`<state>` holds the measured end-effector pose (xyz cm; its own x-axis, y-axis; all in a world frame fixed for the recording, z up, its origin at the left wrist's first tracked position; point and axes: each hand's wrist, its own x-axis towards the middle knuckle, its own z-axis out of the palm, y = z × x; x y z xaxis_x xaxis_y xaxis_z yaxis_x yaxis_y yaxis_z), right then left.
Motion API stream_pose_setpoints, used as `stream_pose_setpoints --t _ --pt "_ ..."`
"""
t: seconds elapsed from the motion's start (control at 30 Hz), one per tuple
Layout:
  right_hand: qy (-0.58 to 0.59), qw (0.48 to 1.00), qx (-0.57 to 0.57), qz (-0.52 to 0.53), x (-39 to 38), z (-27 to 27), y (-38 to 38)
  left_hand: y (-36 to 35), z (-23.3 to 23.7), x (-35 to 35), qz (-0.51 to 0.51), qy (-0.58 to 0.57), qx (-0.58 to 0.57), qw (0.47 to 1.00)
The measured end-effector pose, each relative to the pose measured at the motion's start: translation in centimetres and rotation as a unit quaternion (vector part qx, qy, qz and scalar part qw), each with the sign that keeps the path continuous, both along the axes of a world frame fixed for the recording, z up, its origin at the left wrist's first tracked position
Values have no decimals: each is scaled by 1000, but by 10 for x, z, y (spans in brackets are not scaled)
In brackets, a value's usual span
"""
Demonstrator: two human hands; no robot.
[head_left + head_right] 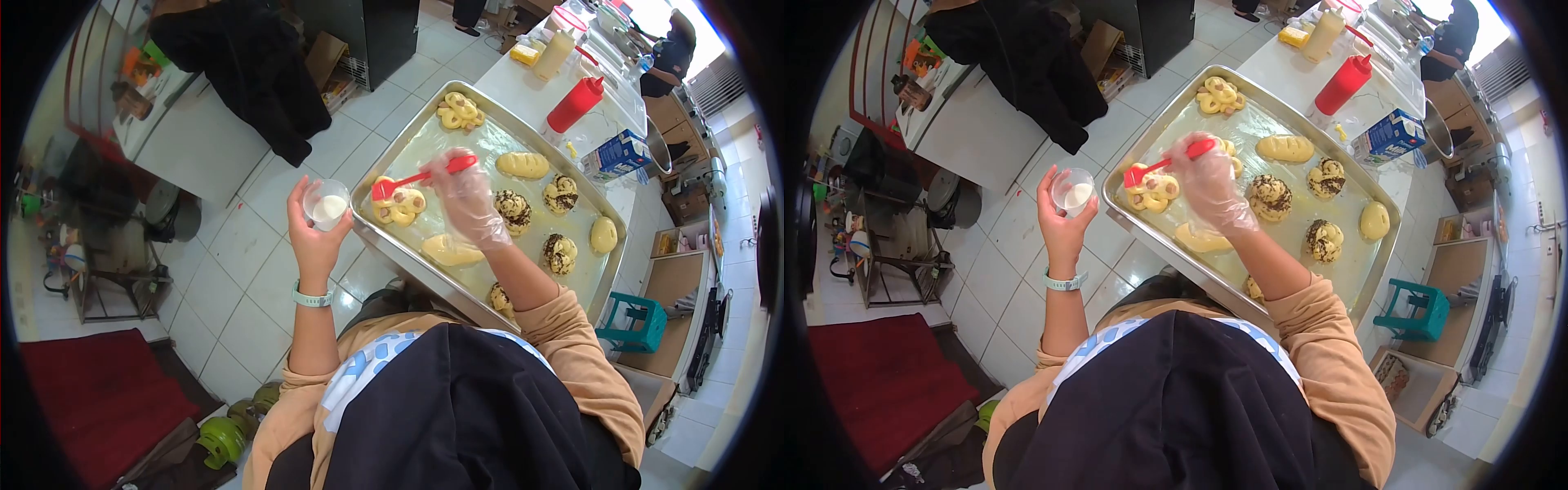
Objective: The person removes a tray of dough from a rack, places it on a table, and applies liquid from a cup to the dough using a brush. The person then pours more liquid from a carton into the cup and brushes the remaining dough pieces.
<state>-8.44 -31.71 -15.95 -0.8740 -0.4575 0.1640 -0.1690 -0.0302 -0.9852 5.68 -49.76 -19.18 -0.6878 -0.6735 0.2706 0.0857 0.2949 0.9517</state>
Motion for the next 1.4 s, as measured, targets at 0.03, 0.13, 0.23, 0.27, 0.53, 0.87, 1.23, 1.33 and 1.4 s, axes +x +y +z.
stream_pose_setpoints --t 0.03,0.13,0.23,0.27,0.53,0.87,1.23,1.33,1.4 --pt "-1 1000 0 -1 4 0 2 0 0 0 -1 -1 0 1000" --pt "97 994 18 38 12 -3 6 0 3 0 -1 -5 -13 1000" --pt "156 974 152 70 14 -1 12 1 1 1 -9 -12 -8 1000" --pt "156 974 152 68 14 -1 14 2 0 1 -10 -8 -8 1000" --pt "18 981 -174 -79 20 50 26 21 1 -2 -66 3 -9 998" --pt "38 999 8 -23 32 42 14 38 4 -18 -126 -14 -56 990" --pt "-4 1000 15 -7 -5 -9 45 14 -1 -9 -41 -11 -38 998" --pt "18 996 -49 -72 -4 -8 47 11 -1 -6 -30 -20 -38 999" --pt "2 998 -49 -38 -4 -6 45 11 -1 -6 -32 -25 -28 999"
